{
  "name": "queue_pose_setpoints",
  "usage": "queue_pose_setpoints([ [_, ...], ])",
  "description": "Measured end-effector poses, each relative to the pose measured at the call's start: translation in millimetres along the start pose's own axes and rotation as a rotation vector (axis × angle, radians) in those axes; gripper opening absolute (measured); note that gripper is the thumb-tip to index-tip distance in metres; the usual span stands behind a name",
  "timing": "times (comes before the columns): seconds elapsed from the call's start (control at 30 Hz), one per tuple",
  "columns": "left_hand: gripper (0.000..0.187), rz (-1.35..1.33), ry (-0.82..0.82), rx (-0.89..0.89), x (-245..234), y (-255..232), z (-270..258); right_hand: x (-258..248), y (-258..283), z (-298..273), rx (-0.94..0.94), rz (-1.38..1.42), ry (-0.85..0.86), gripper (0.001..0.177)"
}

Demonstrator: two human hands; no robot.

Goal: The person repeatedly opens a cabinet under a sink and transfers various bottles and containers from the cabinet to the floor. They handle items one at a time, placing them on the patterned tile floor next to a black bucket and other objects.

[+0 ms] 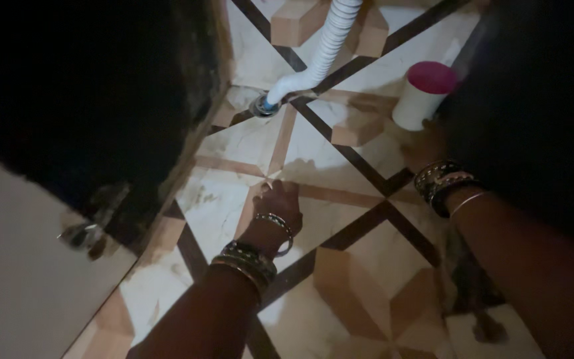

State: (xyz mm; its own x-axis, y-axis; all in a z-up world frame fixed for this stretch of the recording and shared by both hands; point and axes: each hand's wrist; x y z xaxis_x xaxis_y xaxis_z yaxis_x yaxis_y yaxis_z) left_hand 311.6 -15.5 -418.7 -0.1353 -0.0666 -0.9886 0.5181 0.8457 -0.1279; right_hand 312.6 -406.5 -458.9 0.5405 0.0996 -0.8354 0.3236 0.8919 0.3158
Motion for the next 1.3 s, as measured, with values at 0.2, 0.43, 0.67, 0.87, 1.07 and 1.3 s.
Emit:
queue_pose_setpoints([
  [0.2, 0.099, -0.071, 0.192, -0.165, 71.1, 6.3, 44.1, 81.0, -82.9, 49.8, 0.033, 0.416, -0.124, 0.06],
  [0.43, 0.144, 0.01, 0.375, -0.259, 106.9, 5.0, 46.0, 102.4, -128.9, 85.2, 0.191, 0.468, -0.168, 0.057],
  [0.67, 0.151, -0.018, 0.492, -0.275, 109.5, 5.5, 49.5, 85.9, -113.2, 104.4, 0.277, 0.421, -0.232, 0.054],
  [0.87, 0.157, 0.032, 0.557, -0.35, 102.6, -2.6, 65.4, 90.3, -125.7, 104.1, 0.337, 0.413, -0.251, 0.051],
  [1.07, 0.156, -0.012, 0.712, -0.379, 65.3, -10.9, 65.6, 106.8, -118.9, 110.1, 0.361, 0.44, -0.264, 0.048],
  [1.3, 0.155, -0.041, 0.747, -0.418, 45.6, -17.0, 66.6, 106.6, -114.6, 107.5, 0.373, 0.43, -0.262, 0.045],
])
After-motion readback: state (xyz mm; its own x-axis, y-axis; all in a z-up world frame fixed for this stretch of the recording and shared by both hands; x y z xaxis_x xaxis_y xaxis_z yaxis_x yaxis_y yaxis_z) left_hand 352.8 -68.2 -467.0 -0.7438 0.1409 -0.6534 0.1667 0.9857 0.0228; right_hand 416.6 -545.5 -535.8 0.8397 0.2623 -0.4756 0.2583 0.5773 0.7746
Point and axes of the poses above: each hand's wrist, its own z-axis towards the middle knuckle, its own x-axis out of the palm, y = z × x, and after that the axes turned 2 degrees about -y, right-handed
